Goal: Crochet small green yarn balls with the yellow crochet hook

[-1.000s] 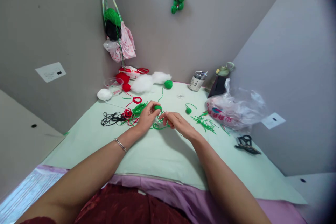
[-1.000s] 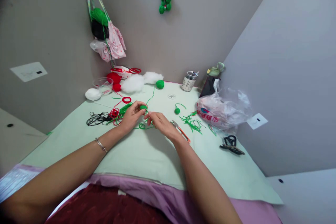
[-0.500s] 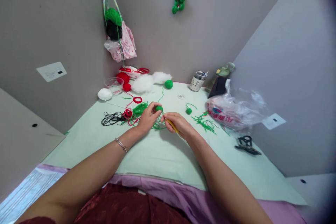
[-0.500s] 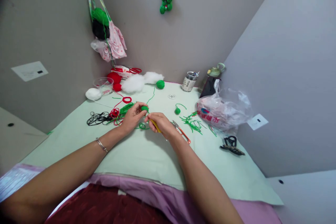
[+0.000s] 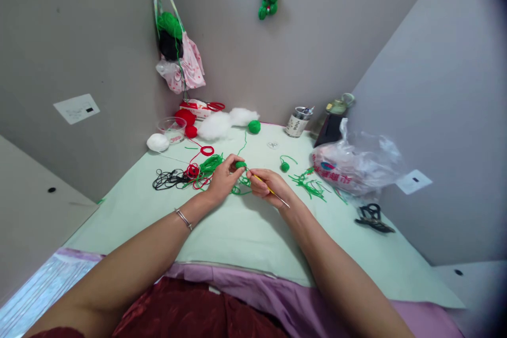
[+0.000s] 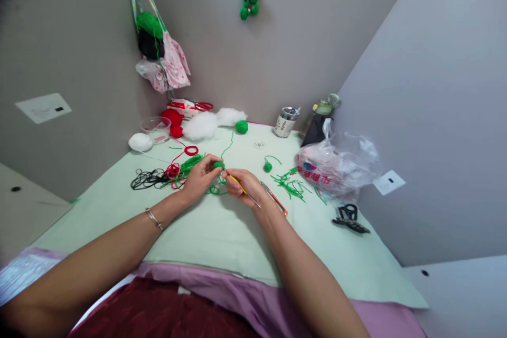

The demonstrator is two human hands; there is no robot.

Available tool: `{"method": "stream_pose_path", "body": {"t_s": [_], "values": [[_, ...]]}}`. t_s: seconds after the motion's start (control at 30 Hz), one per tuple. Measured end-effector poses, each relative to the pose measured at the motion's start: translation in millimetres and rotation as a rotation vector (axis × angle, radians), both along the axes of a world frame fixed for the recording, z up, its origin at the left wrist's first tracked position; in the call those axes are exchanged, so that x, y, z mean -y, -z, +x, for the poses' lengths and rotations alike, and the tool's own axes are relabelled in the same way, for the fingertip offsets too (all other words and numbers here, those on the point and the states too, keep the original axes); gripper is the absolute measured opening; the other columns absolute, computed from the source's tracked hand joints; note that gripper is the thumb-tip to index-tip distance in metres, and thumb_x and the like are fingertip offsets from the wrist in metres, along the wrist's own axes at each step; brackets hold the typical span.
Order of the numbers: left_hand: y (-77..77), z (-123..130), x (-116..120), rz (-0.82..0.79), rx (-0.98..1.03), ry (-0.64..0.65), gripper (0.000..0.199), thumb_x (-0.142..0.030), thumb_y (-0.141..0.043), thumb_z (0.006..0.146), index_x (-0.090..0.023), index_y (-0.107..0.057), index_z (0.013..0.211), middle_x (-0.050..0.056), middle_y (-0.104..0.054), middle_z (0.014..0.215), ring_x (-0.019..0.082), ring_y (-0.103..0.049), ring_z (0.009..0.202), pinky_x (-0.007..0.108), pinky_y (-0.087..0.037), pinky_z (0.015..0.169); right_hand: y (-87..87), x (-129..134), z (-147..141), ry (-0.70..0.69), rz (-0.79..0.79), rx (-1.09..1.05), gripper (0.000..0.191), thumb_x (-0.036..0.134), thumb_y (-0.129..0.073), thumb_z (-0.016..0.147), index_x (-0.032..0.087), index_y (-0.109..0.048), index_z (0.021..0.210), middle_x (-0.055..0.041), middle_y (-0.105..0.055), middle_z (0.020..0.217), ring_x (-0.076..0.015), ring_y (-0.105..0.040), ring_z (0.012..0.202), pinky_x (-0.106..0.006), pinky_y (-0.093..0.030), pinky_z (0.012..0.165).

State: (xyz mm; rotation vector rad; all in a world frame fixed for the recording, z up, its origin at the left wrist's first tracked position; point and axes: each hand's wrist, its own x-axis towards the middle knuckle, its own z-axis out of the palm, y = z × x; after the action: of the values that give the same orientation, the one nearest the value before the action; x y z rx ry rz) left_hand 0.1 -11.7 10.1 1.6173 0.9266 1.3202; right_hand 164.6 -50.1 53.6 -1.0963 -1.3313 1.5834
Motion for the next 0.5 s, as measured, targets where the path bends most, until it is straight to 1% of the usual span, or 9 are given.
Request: {"method": "stream_pose_path", "body": {"t_s": [0.07, 0.13, 0.2, 0.3, 0.4, 0.5], "values": [[2.9, 0.6, -3.7, -0.014, -0.009, 0.026, 0.010, -0.025, -0.070, 0.089, -0.019, -0.067, 0.096, -0.003, -0.062, 0.075, 0.015, -0.058, 0.070, 0.029, -0.048, 0.070, -0.5, 1.8, -4.5, 0.051, 0.047, 0.041, 0.023, 0.042, -0.054, 0.085, 0.021, -0.059, 0.076, 0.0108, -0.030, 0.044, -0.0100, -0.019, 0.042, -0.027, -0.021, 0.047], [6.2, 0.9, -8.9, -0.035, -0.022, 0.059, 0.014, -0.030, -0.069, 0.095, -0.017, -0.068, 0.099, -0.002, -0.064, 0.078, 0.015, -0.061, 0.069, 0.031, -0.052, 0.070, 0.6, 4.5, -11.0, 0.111, 0.109, 0.097, 0.022, 0.039, -0.053, 0.087, 0.021, -0.060, 0.075, 0.0096, -0.034, 0.044, -0.0111, -0.024, 0.044, -0.027, -0.022, 0.049], [9.1, 0.1, -14.1, -0.056, -0.036, 0.086, 0.022, -0.036, -0.067, 0.099, -0.015, -0.068, 0.107, 0.002, -0.069, 0.090, 0.016, -0.065, 0.075, 0.033, -0.058, 0.072, 2.6, 7.9, -18.5, 0.167, 0.173, 0.159, 0.021, 0.034, -0.054, 0.088, 0.022, -0.059, 0.071, 0.0075, -0.040, 0.046, -0.0123, -0.030, 0.048, -0.028, -0.023, 0.053], [10.9, -2.7, -18.4, -0.071, -0.049, 0.095, 0.030, -0.038, -0.066, 0.100, -0.015, -0.067, 0.120, 0.008, -0.071, 0.113, 0.020, -0.070, 0.091, 0.038, -0.062, 0.079, 5.2, 12.4, -27.7, 0.226, 0.248, 0.222, 0.021, 0.030, -0.059, 0.088, 0.022, -0.058, 0.068, 0.0048, -0.046, 0.055, -0.0144, -0.036, 0.057, -0.029, -0.026, 0.058], [10.2, -4.6, -16.9, -0.065, -0.062, 0.078, 0.031, -0.037, -0.066, 0.100, -0.016, -0.067, 0.123, 0.009, -0.070, 0.118, 0.022, -0.070, 0.098, 0.042, -0.062, 0.084, 5.8, 12.3, -29.5, 0.215, 0.263, 0.231, 0.020, 0.031, -0.061, 0.089, 0.023, -0.058, 0.070, 0.0047, -0.046, 0.058, -0.0146, -0.036, 0.059, -0.028, -0.026, 0.058], [8.2, -4.9, -14.0, -0.054, -0.079, 0.053, 0.028, -0.036, -0.067, 0.099, -0.015, -0.068, 0.118, 0.008, -0.071, 0.115, 0.022, -0.070, 0.097, 0.042, -0.061, 0.086, 4.4, 7.9, -24.6, 0.114, 0.194, 0.194, 0.023, 0.038, -0.054, 0.092, 0.023, -0.057, 0.075, 0.0079, -0.037, 0.050, -0.0131, -0.029, 0.049, -0.028, -0.024, 0.051]]}}
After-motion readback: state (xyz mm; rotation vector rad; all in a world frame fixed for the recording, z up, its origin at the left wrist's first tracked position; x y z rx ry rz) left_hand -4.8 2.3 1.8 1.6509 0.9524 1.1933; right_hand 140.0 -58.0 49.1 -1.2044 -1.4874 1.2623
